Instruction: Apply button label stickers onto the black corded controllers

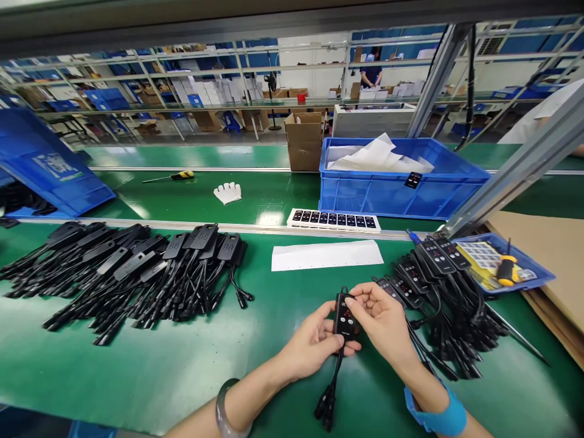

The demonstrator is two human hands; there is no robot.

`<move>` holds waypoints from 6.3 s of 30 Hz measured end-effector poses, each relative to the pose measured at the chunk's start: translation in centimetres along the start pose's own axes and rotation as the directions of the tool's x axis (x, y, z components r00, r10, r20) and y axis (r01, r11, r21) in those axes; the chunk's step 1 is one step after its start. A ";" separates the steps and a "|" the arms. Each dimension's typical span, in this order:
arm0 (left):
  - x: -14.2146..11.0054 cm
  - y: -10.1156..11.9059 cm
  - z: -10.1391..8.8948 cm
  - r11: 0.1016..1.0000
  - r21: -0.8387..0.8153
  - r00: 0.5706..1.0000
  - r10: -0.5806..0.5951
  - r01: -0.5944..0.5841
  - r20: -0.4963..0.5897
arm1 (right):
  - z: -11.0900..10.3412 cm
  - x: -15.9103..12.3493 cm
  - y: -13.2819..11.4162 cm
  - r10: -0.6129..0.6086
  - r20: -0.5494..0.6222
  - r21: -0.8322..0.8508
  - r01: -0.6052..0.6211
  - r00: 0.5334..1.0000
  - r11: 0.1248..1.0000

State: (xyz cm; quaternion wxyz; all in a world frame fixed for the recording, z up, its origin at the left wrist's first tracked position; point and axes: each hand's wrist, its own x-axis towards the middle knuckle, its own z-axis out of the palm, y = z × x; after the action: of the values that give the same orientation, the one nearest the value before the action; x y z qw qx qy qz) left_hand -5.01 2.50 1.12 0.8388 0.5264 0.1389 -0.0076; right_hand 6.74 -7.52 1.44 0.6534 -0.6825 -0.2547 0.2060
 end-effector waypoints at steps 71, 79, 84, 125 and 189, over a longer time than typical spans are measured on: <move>1.5 -1.0 -2.9 0.891 0.432 0.947 0.249 -0.142 -0.201 | -4.0 15.7 -2.3 0.141 0.329 -0.855 0.231 0.934 0.464; 1.5 -0.9 -2.6 0.879 0.456 0.951 0.248 -0.141 -0.184 | -6.4 19.4 -5.2 -0.023 0.070 -0.323 0.044 0.997 0.946; 1.7 -1.0 -2.8 0.887 0.440 0.951 0.246 -0.142 -0.188 | -8.2 21.8 -8.2 0.023 -0.017 0.019 -0.023 1.000 1.000; 0.3 3.5 -4.7 0.882 0.471 1.000 0.023 -0.028 0.015 | -2.8 -3.5 -2.6 -0.666 0.737 -0.307 0.935 0.114 -0.180; -5.3 -2.5 4.0 -0.229 0.883 0.910 -0.029 -0.409 0.414 | -6.0 -10.0 -1.5 0.240 0.580 -0.685 0.307 0.779 0.661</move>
State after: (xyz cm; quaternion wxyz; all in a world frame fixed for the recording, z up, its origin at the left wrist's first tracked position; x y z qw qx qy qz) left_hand -9.60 -2.91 1.80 0.1235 0.9830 -0.1245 -0.0543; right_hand 2.46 -18.35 2.81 0.1931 -0.7746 -0.5313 0.2837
